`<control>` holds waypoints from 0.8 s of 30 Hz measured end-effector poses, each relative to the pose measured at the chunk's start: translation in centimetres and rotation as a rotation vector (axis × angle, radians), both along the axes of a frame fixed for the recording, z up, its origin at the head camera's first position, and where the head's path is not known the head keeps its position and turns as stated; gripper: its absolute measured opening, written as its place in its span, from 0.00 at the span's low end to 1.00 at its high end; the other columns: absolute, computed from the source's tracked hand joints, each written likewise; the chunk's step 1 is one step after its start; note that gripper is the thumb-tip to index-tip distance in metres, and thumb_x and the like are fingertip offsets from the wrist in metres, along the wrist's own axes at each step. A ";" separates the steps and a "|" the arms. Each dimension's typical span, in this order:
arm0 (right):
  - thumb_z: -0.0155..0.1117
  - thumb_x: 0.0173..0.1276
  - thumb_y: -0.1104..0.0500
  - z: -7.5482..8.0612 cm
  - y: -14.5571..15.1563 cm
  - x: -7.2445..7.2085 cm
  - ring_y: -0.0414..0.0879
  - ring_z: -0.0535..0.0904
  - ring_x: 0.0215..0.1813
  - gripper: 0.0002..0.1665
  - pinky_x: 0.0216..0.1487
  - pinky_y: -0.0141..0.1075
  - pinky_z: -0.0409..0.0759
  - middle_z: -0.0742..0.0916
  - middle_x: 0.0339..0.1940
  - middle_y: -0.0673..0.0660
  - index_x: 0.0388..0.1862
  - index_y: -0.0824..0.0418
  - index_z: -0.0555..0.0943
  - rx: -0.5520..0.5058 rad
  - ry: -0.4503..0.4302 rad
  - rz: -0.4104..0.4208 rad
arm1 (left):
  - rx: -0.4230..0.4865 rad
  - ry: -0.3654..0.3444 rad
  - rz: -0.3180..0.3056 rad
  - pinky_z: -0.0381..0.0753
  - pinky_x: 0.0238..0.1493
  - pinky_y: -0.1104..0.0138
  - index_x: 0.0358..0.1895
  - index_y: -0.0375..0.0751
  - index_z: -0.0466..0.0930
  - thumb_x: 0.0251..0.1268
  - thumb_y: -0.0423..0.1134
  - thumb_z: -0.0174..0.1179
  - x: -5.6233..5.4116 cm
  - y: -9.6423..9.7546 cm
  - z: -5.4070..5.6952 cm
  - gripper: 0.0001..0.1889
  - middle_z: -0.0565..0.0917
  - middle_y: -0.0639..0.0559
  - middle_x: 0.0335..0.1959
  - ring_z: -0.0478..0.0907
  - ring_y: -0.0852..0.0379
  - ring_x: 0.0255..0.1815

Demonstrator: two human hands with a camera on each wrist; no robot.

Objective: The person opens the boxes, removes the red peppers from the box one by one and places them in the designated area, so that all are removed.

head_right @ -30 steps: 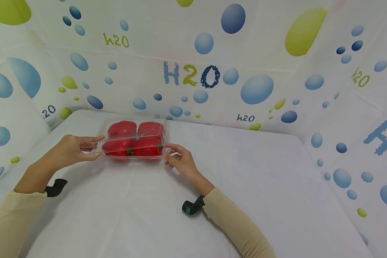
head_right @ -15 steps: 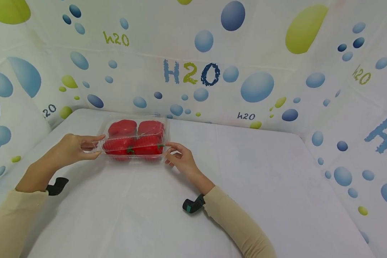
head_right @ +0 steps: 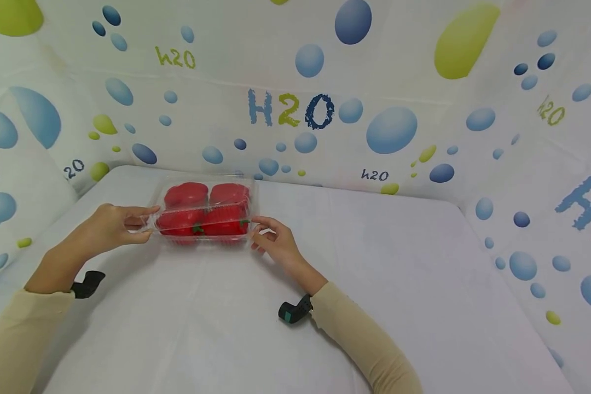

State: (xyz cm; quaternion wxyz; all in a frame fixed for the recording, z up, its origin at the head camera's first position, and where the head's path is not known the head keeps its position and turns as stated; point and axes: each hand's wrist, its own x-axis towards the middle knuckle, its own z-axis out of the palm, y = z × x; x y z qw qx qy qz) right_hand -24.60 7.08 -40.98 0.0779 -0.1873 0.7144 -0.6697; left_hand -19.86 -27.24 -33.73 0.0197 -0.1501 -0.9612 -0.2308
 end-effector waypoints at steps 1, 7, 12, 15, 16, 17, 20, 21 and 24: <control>0.60 0.70 0.65 0.0 0.0 -0.1 0.40 0.82 0.31 0.22 0.33 0.31 0.81 0.80 0.39 0.53 0.62 0.66 0.75 -0.001 0.004 0.000 | 0.000 0.001 0.004 0.85 0.33 0.65 0.65 0.33 0.73 0.58 0.35 0.67 0.0 0.0 0.0 0.29 0.86 0.34 0.40 0.84 0.37 0.43; 0.61 0.70 0.65 0.0 0.1 -0.5 0.40 0.83 0.31 0.22 0.34 0.30 0.81 0.80 0.39 0.53 0.63 0.65 0.76 -0.007 0.013 -0.003 | 0.032 0.055 0.015 0.86 0.34 0.64 0.64 0.34 0.74 0.58 0.29 0.63 0.3 -0.4 0.1 0.27 0.85 0.31 0.44 0.83 0.35 0.46; 0.61 0.71 0.63 -0.1 0.2 -0.6 0.41 0.83 0.32 0.23 0.36 0.30 0.81 0.80 0.40 0.53 0.64 0.65 0.75 0.001 0.002 -0.001 | 0.042 0.062 0.022 0.86 0.40 0.56 0.65 0.36 0.73 0.60 0.33 0.65 0.4 -0.5 -0.1 0.28 0.85 0.31 0.45 0.83 0.35 0.48; 0.60 0.71 0.64 -0.2 0.2 -0.5 0.41 0.83 0.32 0.22 0.36 0.30 0.82 0.80 0.41 0.53 0.64 0.65 0.75 0.003 -0.009 -0.006 | 0.033 0.077 0.020 0.85 0.41 0.54 0.65 0.37 0.73 0.60 0.34 0.67 0.3 -0.5 -0.3 0.28 0.85 0.32 0.44 0.83 0.36 0.47; 0.59 0.71 0.64 -0.2 0.2 -0.5 0.40 0.83 0.32 0.22 0.36 0.30 0.82 0.80 0.41 0.53 0.64 0.65 0.75 0.002 -0.013 -0.007 | 0.030 0.088 0.017 0.86 0.40 0.55 0.65 0.37 0.73 0.60 0.35 0.67 0.3 -0.5 -0.3 0.29 0.86 0.33 0.43 0.84 0.37 0.46; 0.59 0.71 0.64 -0.2 0.2 -0.5 0.40 0.83 0.32 0.22 0.36 0.30 0.82 0.80 0.40 0.53 0.64 0.64 0.75 0.001 -0.017 -0.008 | 0.027 0.094 0.015 0.86 0.39 0.57 0.66 0.38 0.73 0.60 0.35 0.67 0.3 -0.5 -0.4 0.29 0.86 0.33 0.43 0.84 0.37 0.45; 0.59 0.71 0.65 -0.2 0.2 -0.5 0.40 0.83 0.31 0.23 0.36 0.30 0.82 0.80 0.40 0.53 0.64 0.64 0.75 -0.007 -0.023 -0.005 | 0.012 0.144 0.005 0.86 0.34 0.64 0.66 0.38 0.73 0.59 0.35 0.68 0.3 -0.5 -0.5 0.30 0.87 0.36 0.39 0.85 0.41 0.40; 0.59 0.71 0.65 -0.2 0.2 -0.5 0.40 0.83 0.31 0.23 0.36 0.30 0.82 0.80 0.40 0.53 0.64 0.65 0.74 -0.009 -0.022 -0.005 | 0.006 0.165 0.003 0.85 0.33 0.65 0.66 0.38 0.73 0.58 0.34 0.68 0.3 -0.5 -0.6 0.30 0.87 0.38 0.38 0.85 0.42 0.38; 0.60 0.70 0.65 -0.2 0.2 -0.5 0.40 0.83 0.31 0.23 0.36 0.30 0.82 0.80 0.39 0.52 0.64 0.65 0.74 -0.014 -0.023 -0.001 | -0.009 0.243 -0.005 0.86 0.34 0.61 0.65 0.39 0.74 0.57 0.34 0.69 0.2 -0.6 -1.1 0.29 0.87 0.40 0.35 0.85 0.44 0.36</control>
